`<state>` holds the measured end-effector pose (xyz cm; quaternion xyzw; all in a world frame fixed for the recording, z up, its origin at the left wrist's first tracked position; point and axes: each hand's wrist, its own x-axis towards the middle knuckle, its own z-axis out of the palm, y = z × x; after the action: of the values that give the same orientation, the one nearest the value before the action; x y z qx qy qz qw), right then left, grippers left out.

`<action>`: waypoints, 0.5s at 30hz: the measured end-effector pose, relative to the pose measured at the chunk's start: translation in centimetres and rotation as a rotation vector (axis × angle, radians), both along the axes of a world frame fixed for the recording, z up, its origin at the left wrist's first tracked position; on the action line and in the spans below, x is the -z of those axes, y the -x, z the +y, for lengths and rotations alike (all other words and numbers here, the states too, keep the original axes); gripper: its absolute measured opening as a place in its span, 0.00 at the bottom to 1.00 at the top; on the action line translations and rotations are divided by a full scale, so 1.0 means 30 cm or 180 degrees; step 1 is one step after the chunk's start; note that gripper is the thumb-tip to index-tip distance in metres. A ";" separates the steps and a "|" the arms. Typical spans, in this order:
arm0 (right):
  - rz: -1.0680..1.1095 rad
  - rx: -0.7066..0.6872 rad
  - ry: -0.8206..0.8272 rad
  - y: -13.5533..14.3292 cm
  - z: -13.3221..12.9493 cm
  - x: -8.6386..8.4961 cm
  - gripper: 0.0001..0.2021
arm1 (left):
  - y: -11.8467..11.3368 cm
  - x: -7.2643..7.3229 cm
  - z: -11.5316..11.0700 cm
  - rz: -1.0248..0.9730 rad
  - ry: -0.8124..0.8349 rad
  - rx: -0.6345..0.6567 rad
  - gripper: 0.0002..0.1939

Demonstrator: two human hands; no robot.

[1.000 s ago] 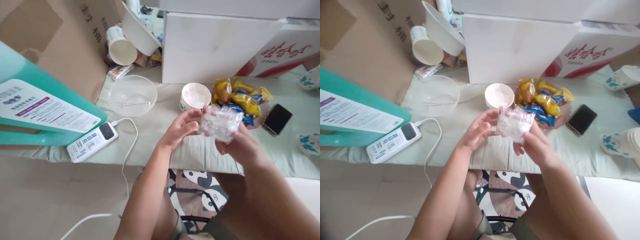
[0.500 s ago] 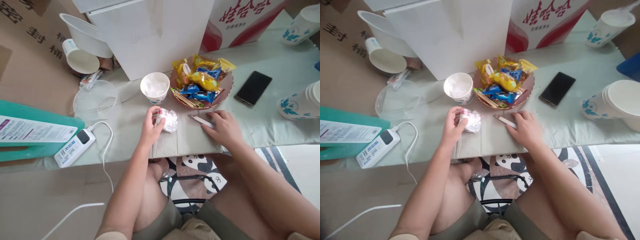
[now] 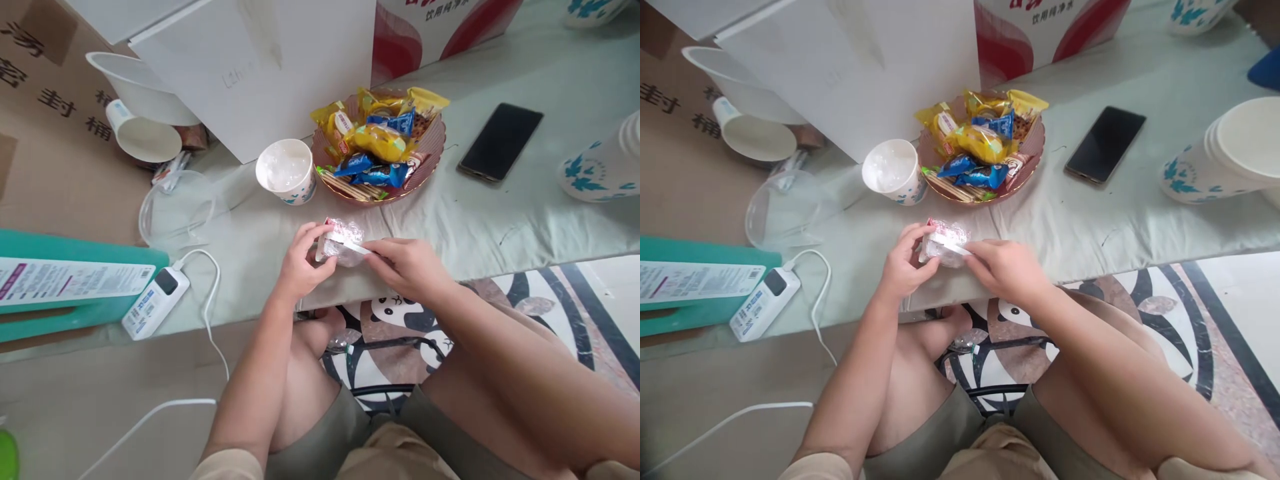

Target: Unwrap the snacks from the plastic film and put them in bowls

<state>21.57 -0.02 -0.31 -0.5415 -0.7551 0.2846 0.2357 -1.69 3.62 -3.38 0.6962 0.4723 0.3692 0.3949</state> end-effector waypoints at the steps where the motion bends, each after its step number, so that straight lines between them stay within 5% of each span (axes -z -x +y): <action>1: -0.0123 -0.0021 0.0031 0.005 0.007 0.005 0.18 | 0.000 0.002 0.001 -0.0053 0.0040 0.0004 0.26; 7: -0.0822 0.0118 0.0125 -0.052 0.013 0.017 0.17 | 0.046 0.024 0.025 -0.0356 0.0307 -0.0559 0.26; 11: -0.1092 0.0534 -0.0057 -0.120 0.008 0.028 0.17 | 0.068 0.011 0.025 0.0318 -0.0364 -0.0983 0.26; 15: -0.1370 0.1063 -0.0487 -0.164 0.028 0.045 0.14 | 0.045 -0.009 0.019 0.0727 -0.0783 -0.0589 0.23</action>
<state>26.50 0.81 -1.66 -0.6870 -0.7074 0.0625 0.1538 -3.05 4.20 -3.10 0.7302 0.5273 0.3775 0.2151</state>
